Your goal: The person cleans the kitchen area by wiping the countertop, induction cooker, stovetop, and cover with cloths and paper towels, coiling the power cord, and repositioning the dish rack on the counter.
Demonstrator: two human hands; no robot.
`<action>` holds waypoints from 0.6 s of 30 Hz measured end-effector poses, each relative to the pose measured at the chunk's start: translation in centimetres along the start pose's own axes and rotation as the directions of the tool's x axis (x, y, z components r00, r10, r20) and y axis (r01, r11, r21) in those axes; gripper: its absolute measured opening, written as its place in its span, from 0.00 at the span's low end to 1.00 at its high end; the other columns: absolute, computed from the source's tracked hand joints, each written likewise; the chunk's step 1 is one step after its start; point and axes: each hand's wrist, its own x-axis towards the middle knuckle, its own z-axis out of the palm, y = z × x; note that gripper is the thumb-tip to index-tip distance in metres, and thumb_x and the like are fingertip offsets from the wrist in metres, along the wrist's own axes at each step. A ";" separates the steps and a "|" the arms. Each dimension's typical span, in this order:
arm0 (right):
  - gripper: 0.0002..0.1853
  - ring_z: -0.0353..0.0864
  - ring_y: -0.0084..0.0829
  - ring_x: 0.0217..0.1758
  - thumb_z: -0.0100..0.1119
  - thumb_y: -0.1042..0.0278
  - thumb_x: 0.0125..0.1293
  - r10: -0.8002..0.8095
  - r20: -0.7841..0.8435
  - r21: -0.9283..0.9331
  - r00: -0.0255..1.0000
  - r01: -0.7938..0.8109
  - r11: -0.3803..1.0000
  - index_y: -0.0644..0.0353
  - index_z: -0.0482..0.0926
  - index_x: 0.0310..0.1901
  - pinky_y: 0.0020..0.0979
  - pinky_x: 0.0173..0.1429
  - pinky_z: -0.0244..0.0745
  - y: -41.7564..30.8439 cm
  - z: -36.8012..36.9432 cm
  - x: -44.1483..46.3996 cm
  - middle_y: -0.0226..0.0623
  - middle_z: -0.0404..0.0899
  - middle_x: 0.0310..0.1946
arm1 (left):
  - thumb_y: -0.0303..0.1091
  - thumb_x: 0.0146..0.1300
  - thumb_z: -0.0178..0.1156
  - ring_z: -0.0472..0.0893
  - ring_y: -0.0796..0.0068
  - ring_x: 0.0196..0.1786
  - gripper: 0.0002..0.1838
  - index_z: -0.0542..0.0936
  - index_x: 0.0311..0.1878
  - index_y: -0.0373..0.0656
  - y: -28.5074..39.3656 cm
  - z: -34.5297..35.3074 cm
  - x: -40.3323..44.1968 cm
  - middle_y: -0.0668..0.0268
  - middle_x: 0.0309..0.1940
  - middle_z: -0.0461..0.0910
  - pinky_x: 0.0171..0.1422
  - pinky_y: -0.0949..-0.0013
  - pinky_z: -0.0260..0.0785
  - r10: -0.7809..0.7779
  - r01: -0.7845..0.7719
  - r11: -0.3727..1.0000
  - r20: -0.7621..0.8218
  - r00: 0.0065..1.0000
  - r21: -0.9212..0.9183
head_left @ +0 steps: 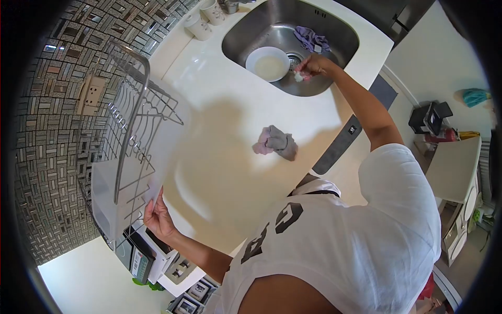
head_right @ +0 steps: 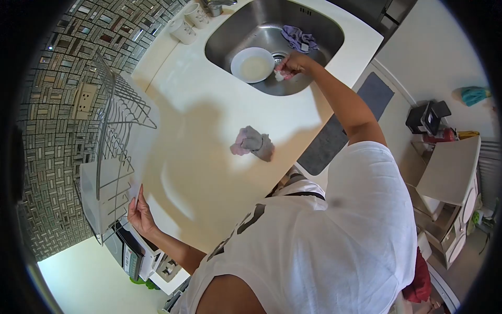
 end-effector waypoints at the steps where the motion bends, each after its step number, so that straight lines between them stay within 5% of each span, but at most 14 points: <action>1: 0.11 0.78 0.26 0.26 0.58 0.85 0.47 -0.002 -0.079 -0.016 0.997 0.001 1.000 0.66 0.80 0.35 0.24 0.31 0.79 -1.2 0.9 -1.6 0.38 0.79 0.29 | 0.08 0.49 0.38 0.40 0.46 0.68 0.37 0.40 0.64 0.29 0.0 -0.1 0.1 0.46 0.66 0.41 0.68 0.42 0.38 -0.031 0.032 0.999 0.020 0.999 -0.007; 6: 0.11 0.78 0.20 0.28 0.61 0.81 0.48 -0.106 0.171 -0.026 0.980 0.112 0.993 0.63 0.80 0.37 0.19 0.32 0.74 -3.0 3.2 -7.6 0.34 0.80 0.29 | 0.08 0.48 0.39 0.40 0.44 0.67 0.37 0.41 0.63 0.28 0.5 -1.3 0.6 0.45 0.65 0.42 0.68 0.40 0.39 -0.003 0.003 1.000 0.000 1.000 -0.005; 8: 0.12 0.78 0.20 0.29 0.63 0.79 0.46 -0.164 0.409 -0.112 0.898 0.228 0.967 0.62 0.81 0.36 0.21 0.32 0.74 -2.0 4.7 -9.7 0.34 0.81 0.29 | 0.08 0.47 0.39 0.41 0.43 0.67 0.37 0.41 0.63 0.28 0.0 -0.7 0.1 0.43 0.65 0.42 0.68 0.39 0.38 -0.005 0.002 0.999 -0.050 0.999 -0.048; 10: 0.12 0.77 0.21 0.30 0.56 0.85 0.44 -0.091 0.246 -0.578 0.965 0.221 0.785 0.63 0.81 0.32 0.21 0.34 0.73 -2.0 6.1 -11.8 0.35 0.80 0.31 | 0.08 0.46 0.39 0.41 0.43 0.67 0.37 0.41 0.63 0.28 0.3 -0.8 0.2 0.42 0.65 0.42 0.67 0.39 0.39 -0.028 0.028 0.997 -0.006 1.000 -0.072; 11: 0.14 0.77 0.27 0.37 0.58 0.82 0.46 -0.090 0.262 -0.776 0.961 0.265 0.572 0.59 0.81 0.36 0.26 0.41 0.73 -3.4 6.5 -12.8 0.37 0.79 0.37 | 0.08 0.46 0.39 0.42 0.42 0.67 0.38 0.41 0.63 0.28 0.3 -0.7 0.1 0.42 0.65 0.43 0.67 0.39 0.39 -0.034 0.033 0.997 -0.012 0.999 -0.070; 12: 0.14 0.77 0.27 0.37 0.58 0.82 0.46 -0.104 0.272 -0.779 0.957 0.282 0.561 0.59 0.81 0.36 0.26 0.41 0.73 -4.6 7.4 -13.8 0.37 0.79 0.37 | 0.08 0.46 0.39 0.42 0.42 0.67 0.38 0.41 0.63 0.28 0.4 -0.8 0.2 0.42 0.65 0.43 0.67 0.39 0.39 -0.020 0.020 0.997 0.003 1.000 -0.075; 14: 0.20 0.74 0.34 0.48 0.59 0.79 0.46 -0.564 0.260 -0.930 0.784 0.360 0.071 0.54 0.78 0.45 0.35 0.50 0.69 -5.7 10.8 -15.9 0.35 0.77 0.44 | 0.08 0.46 0.40 0.43 0.42 0.66 0.37 0.42 0.63 0.27 1.0 -1.3 -0.1 0.42 0.64 0.45 0.67 0.39 0.41 0.012 -0.013 0.999 -0.010 1.000 -0.042; 16: 0.28 0.64 0.38 0.59 0.59 0.77 0.46 -0.527 0.581 -0.583 0.620 0.769 0.262 0.48 0.71 0.53 0.43 0.61 0.58 -3.8 14.7 -15.1 0.32 0.70 0.54 | 0.08 0.45 0.40 0.45 0.41 0.66 0.37 0.44 0.62 0.27 0.9 -1.0 -0.3 0.42 0.64 0.47 0.66 0.38 0.43 0.050 -0.050 0.999 -0.001 0.999 -0.021; 18: 0.29 0.57 0.37 0.64 0.54 0.76 0.49 -0.458 0.803 -0.411 0.381 0.911 0.037 0.50 0.67 0.56 0.44 0.67 0.49 -3.2 17.2 -16.8 0.33 0.64 0.59 | 0.09 0.45 0.42 0.47 0.41 0.66 0.35 0.47 0.61 0.26 0.7 -0.6 -0.8 0.41 0.63 0.48 0.65 0.38 0.46 0.076 -0.076 0.997 0.002 0.997 0.033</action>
